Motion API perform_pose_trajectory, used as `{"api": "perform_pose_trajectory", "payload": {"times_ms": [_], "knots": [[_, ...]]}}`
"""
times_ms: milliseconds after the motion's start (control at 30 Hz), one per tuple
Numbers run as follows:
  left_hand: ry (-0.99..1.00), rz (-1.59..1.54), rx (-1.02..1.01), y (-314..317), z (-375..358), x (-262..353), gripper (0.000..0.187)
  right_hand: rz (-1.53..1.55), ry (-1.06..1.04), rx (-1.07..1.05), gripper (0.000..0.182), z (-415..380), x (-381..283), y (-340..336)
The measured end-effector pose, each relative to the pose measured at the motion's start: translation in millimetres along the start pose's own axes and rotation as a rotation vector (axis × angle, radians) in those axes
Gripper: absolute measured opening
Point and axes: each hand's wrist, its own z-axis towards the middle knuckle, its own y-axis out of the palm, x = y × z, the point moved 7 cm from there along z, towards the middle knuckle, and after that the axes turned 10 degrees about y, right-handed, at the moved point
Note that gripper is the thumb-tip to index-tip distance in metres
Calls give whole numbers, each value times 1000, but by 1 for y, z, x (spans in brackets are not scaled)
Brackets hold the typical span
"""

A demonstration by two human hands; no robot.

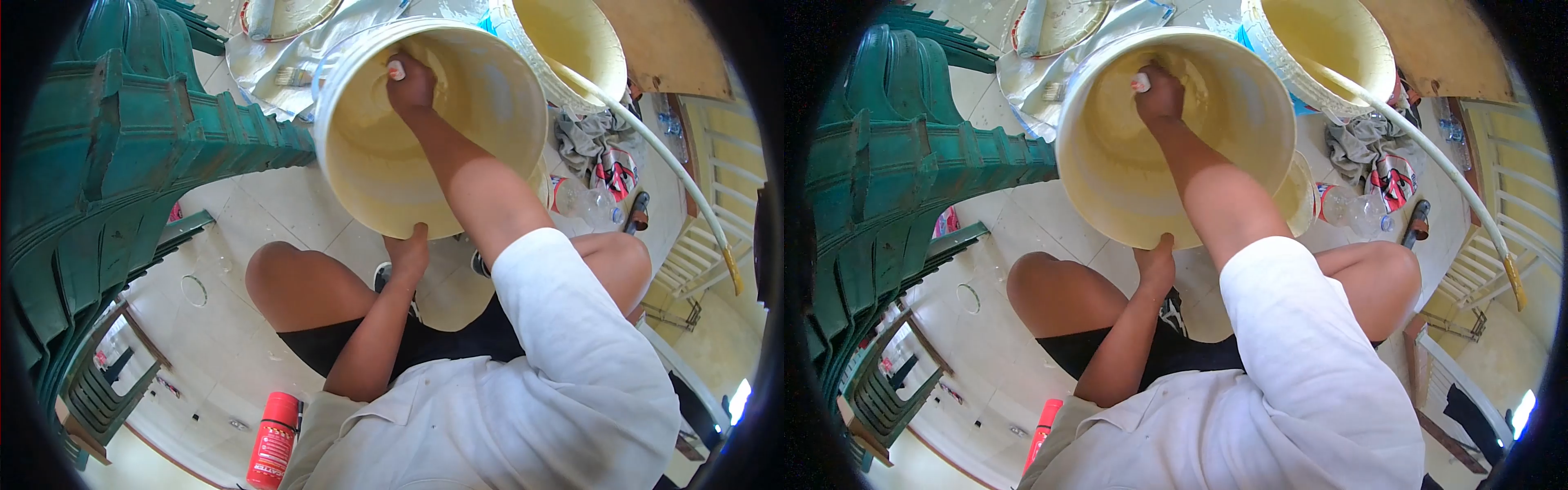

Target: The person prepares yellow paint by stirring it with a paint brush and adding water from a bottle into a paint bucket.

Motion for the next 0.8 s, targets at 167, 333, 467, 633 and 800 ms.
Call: {"api": "perform_pose_trajectory", "payload": {"times_ms": [167, 333, 467, 633, 800], "knots": [[21, 62, -39, -1, -1, 9, 35, 103, -456, -486, 13, -60, -9, 32], [21, -178, -35, -7, 6, -14, 37, -126, -182, -759, 14, -45, 8, 30], [-31, -153, -33, -9, 3, -19, 38, -91, -172, -570, 16, -2, -11, 16], [83, 48, -56, -3, 1, -2, 37, -24, -386, -612, 14, -32, -27, 42], [-35, -13, -70, -7, 4, -11, 36, -178, -278, -856, 17, -77, 11, 56]]}}
